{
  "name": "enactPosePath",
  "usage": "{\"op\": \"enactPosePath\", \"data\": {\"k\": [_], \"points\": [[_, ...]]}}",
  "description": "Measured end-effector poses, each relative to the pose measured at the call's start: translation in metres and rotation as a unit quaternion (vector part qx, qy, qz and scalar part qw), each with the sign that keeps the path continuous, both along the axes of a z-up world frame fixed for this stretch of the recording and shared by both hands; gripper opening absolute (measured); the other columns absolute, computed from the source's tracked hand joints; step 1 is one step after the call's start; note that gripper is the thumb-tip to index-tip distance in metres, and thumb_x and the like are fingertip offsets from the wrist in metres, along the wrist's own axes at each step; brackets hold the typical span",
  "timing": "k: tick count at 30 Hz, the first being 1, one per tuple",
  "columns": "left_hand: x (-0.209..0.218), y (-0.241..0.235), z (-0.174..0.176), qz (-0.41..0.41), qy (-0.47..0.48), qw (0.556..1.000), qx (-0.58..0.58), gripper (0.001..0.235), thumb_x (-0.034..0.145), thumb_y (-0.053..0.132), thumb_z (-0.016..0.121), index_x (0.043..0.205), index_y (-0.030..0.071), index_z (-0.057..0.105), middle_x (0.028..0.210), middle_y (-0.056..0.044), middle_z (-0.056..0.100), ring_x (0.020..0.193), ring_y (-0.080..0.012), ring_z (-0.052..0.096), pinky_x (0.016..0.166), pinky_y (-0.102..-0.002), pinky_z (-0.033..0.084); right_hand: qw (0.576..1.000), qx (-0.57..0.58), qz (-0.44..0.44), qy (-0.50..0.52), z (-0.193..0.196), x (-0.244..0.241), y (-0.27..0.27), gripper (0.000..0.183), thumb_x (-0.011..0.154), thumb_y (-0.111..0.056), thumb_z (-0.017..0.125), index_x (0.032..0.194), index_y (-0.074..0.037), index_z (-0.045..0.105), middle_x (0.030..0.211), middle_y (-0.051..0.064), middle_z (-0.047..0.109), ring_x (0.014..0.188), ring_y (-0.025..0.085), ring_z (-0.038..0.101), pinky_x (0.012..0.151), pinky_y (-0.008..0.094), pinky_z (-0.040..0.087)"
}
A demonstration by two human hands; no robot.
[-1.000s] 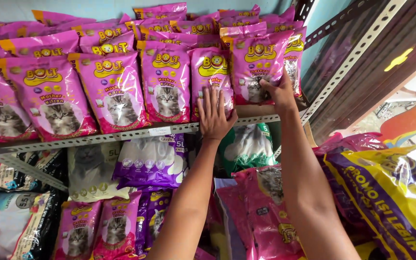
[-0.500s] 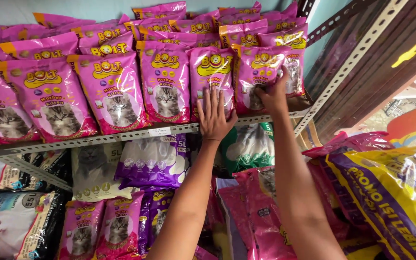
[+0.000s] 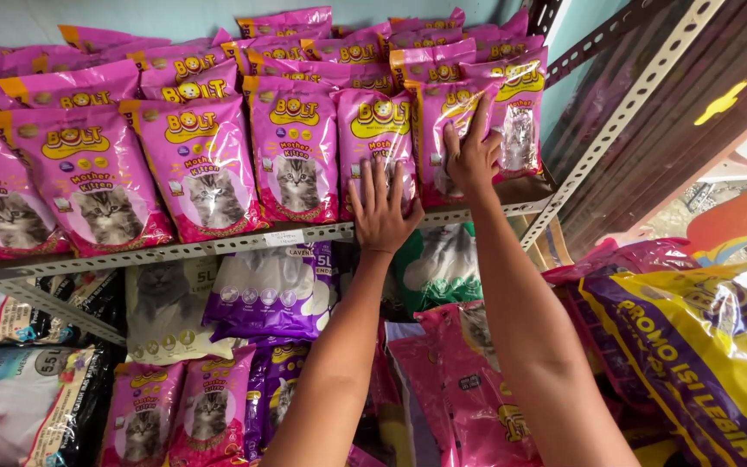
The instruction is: Organizing and straightening bags of cat food on metal shelves in a pet store.
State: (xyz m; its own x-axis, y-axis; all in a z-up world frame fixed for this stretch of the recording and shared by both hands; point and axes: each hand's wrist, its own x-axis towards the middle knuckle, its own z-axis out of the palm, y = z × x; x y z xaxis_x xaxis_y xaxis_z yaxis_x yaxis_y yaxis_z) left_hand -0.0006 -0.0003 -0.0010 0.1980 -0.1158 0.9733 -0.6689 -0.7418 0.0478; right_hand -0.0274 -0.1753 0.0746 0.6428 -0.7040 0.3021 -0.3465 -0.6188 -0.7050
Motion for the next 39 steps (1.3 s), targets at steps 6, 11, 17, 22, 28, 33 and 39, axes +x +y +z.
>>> {"op": "enactPosePath", "data": {"k": [6, 11, 17, 22, 28, 33, 39], "points": [[0.002, -0.001, -0.004, 0.001, 0.006, 1.000, 0.010, 0.076, 0.085, 0.051, 0.052, 0.154, 0.020, 0.050, 0.160, -0.016, 0.045, 0.150, -0.0348, 0.040, 0.123, -0.061, 0.021, 0.979, -0.193, -0.046, -0.052, -0.020, -0.023, 0.043, 0.078, 0.105, -0.068, 0.044, 0.169, -0.038, 0.012, 0.168, 0.019, 0.009, 0.148, 0.046, 0.026, 0.093, 0.067, 0.046], [0.000, -0.001, -0.003, 0.003, 0.004, 1.000, 0.013, 0.076, 0.085, 0.051, 0.052, 0.154, 0.020, 0.050, 0.160, -0.016, 0.046, 0.150, -0.0352, 0.040, 0.123, -0.061, 0.022, 0.975, -0.213, -0.046, -0.039, -0.023, -0.024, 0.038, 0.083, 0.104, -0.071, 0.043, 0.169, -0.036, 0.006, 0.169, 0.020, 0.006, 0.150, 0.047, 0.024, 0.093, 0.069, 0.046], [0.002, -0.002, -0.003, 0.007, 0.003, 1.000, 0.017, 0.077, 0.084, 0.051, 0.054, 0.154, 0.020, 0.049, 0.160, -0.016, 0.045, 0.150, -0.0353, 0.040, 0.123, -0.060, 0.021, 0.969, -0.241, -0.044, -0.024, -0.016, -0.034, 0.055, 0.075, 0.107, -0.064, 0.041, 0.169, -0.034, 0.011, 0.170, 0.020, 0.004, 0.153, 0.048, 0.018, 0.099, 0.069, 0.043], [0.002, -0.002, -0.003, 0.006, -0.002, 1.000, 0.016, 0.078, 0.084, 0.051, 0.055, 0.154, 0.020, 0.049, 0.161, -0.016, 0.044, 0.151, -0.0353, 0.039, 0.124, -0.060, 0.021, 0.973, -0.230, -0.038, -0.006, -0.015, -0.038, 0.058, 0.075, 0.108, -0.068, 0.036, 0.169, -0.034, 0.008, 0.171, 0.019, 0.000, 0.154, 0.048, 0.015, 0.103, 0.072, 0.040], [-0.002, 0.004, 0.006, -0.011, 0.002, 1.000, 0.018, 0.075, 0.086, 0.049, 0.053, 0.154, 0.017, 0.050, 0.161, -0.019, 0.041, 0.152, -0.0371, 0.036, 0.125, -0.061, 0.018, 0.980, -0.199, -0.023, 0.011, -0.020, -0.054, 0.068, 0.069, 0.110, -0.060, 0.043, 0.168, -0.037, 0.012, 0.171, 0.018, 0.001, 0.155, 0.050, 0.006, 0.106, 0.079, 0.031], [-0.019, 0.025, 0.015, -0.105, 0.042, 0.993, 0.016, 0.071, 0.091, 0.046, 0.064, 0.148, 0.005, 0.052, 0.163, -0.023, 0.034, 0.154, -0.0393, 0.030, 0.125, -0.058, 0.021, 0.979, -0.189, -0.046, -0.052, -0.050, -0.060, 0.078, 0.064, 0.110, -0.037, 0.055, 0.166, -0.030, 0.024, 0.166, 0.020, 0.025, 0.152, 0.049, 0.020, 0.103, 0.074, 0.041], [-0.066, 0.105, -0.036, -0.231, 0.190, 0.952, 0.055, 0.049, 0.094, 0.013, 0.068, 0.141, 0.007, 0.057, 0.159, -0.011, 0.037, 0.138, -0.0342, 0.056, 0.117, -0.049, 0.047, 0.921, -0.241, 0.042, -0.302, -0.068, -0.088, 0.148, 0.005, 0.092, -0.009, 0.059, 0.087, -0.008, 0.060, 0.081, 0.011, 0.064, 0.076, 0.031, 0.058, 0.073, 0.043, 0.044]]}}
